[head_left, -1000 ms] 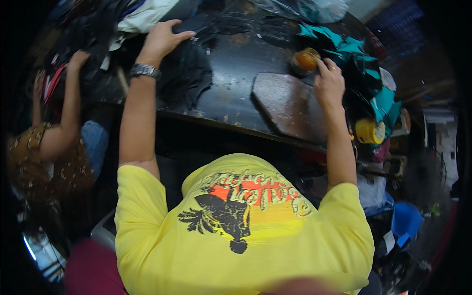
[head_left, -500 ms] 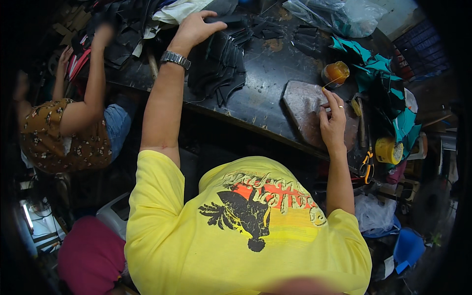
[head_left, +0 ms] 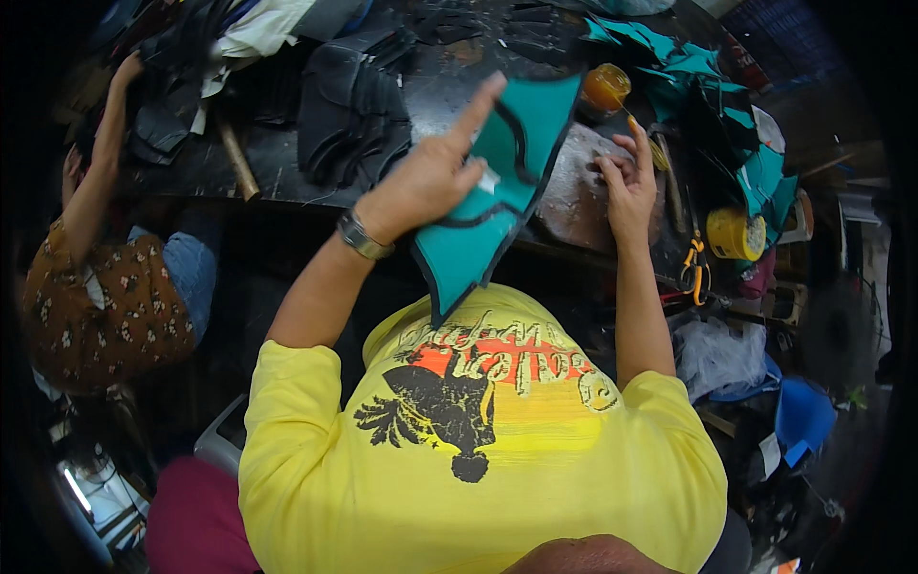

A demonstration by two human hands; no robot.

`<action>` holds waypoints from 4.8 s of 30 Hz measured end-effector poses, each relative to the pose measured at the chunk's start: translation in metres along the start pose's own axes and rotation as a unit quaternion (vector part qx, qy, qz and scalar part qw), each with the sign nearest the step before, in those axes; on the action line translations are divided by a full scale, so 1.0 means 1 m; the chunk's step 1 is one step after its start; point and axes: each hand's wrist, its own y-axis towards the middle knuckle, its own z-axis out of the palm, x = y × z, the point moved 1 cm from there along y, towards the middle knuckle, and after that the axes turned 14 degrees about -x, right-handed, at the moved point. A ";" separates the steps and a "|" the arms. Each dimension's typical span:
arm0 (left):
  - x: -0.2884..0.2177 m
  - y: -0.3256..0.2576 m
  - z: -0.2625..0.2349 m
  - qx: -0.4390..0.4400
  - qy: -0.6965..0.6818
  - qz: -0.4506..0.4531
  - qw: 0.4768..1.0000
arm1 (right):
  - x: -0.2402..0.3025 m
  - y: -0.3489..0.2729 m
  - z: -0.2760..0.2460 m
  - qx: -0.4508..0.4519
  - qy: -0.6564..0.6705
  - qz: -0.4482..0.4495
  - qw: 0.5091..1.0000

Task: The person repeatedly picks up teal-colored leather pieces and rubs their edges on a wooden block on the table. They handle the pieces one at a time, occasionally moving a small jar of paste aside, and continue the rubbing motion throughout the clip.

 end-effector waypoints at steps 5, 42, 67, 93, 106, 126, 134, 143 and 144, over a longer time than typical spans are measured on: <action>0.014 -0.010 0.031 0.169 0.078 -0.089 0.978 | 0.010 0.048 -0.002 -0.003 -0.136 -0.099 0.986; 0.015 -0.005 0.020 0.177 0.108 -0.126 0.970 | 0.028 -0.015 0.002 0.177 -0.460 -0.329 0.806; 0.068 0.026 0.073 -0.146 0.067 -0.011 0.987 | 0.036 0.099 0.011 0.011 -0.488 -0.362 0.794; 0.088 0.036 0.078 -0.179 0.118 0.043 0.976 | 0.036 -0.035 -0.013 0.235 -0.436 -0.290 0.819; 0.057 0.038 0.066 -0.204 0.091 0.051 0.973 | 0.068 -0.046 -0.031 0.207 -0.281 -0.246 0.904; -0.013 0.011 0.070 0.002 -0.156 -0.011 0.988 | 0.086 0.056 -0.051 0.006 0.027 -0.013 1.000; 0.036 -0.006 0.060 -0.083 0.076 0.063 0.992 | 0.102 0.242 -0.145 -0.254 -0.104 0.067 0.959; 0.046 -0.009 0.063 -0.075 0.037 0.019 0.996 | 0.050 0.262 -0.143 -0.234 -0.368 0.170 0.884; 0.046 -0.009 0.063 -0.075 0.040 0.022 0.996 | 0.051 0.262 -0.142 -0.205 -0.424 0.147 0.870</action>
